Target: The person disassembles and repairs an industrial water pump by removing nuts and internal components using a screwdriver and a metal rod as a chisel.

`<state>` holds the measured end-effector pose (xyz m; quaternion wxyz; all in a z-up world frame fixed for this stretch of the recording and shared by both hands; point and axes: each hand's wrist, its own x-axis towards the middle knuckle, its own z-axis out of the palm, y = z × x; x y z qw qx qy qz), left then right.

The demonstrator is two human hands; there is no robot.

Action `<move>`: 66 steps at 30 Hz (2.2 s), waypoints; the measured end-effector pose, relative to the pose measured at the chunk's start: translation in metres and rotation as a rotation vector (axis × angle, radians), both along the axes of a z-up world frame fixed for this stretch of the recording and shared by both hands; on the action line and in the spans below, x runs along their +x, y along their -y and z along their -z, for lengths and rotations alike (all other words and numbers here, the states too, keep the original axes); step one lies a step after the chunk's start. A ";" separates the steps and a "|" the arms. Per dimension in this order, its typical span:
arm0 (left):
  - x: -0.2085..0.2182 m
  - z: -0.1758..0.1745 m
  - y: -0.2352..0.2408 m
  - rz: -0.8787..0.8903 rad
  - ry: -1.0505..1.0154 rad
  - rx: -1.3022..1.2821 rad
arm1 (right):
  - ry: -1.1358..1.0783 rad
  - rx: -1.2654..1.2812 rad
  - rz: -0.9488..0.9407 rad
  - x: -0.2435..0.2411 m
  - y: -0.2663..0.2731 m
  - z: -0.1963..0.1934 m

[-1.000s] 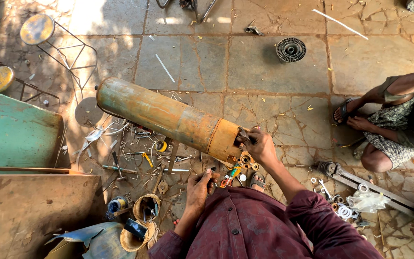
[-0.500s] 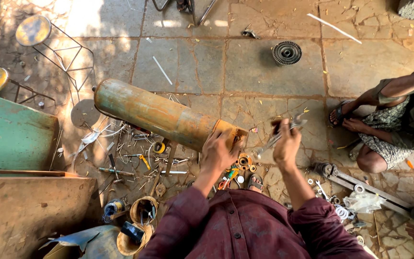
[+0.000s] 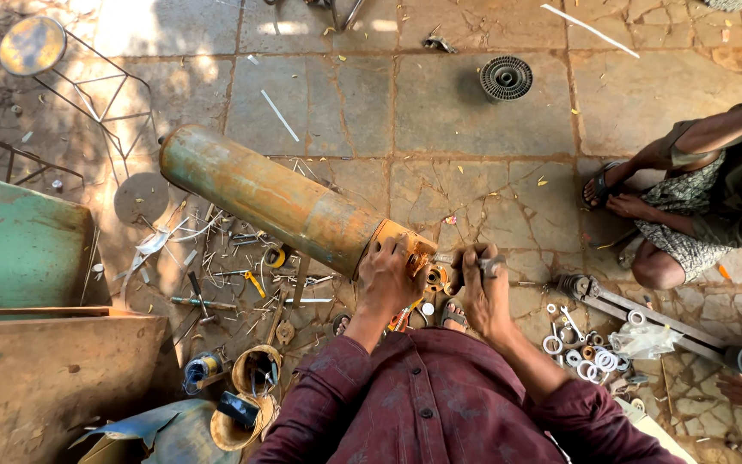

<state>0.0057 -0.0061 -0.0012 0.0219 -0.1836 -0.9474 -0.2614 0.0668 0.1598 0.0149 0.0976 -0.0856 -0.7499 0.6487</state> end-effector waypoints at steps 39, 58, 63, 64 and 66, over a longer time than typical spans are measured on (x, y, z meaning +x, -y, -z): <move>0.003 0.021 0.003 -0.016 0.212 0.065 | -0.851 0.613 -0.448 -0.023 -0.009 0.039; 0.002 0.020 0.005 0.030 0.163 0.028 | 0.178 -0.182 0.077 -0.068 -0.018 0.052; -0.004 0.028 0.004 0.039 -0.036 0.086 | -0.013 0.248 0.124 -0.046 -0.019 0.065; 0.002 0.031 0.005 0.047 -0.111 0.079 | -0.367 0.374 -0.125 -0.030 -0.016 0.069; 0.008 0.039 0.002 0.020 -0.014 0.096 | -0.799 0.553 -0.462 -0.016 -0.016 0.073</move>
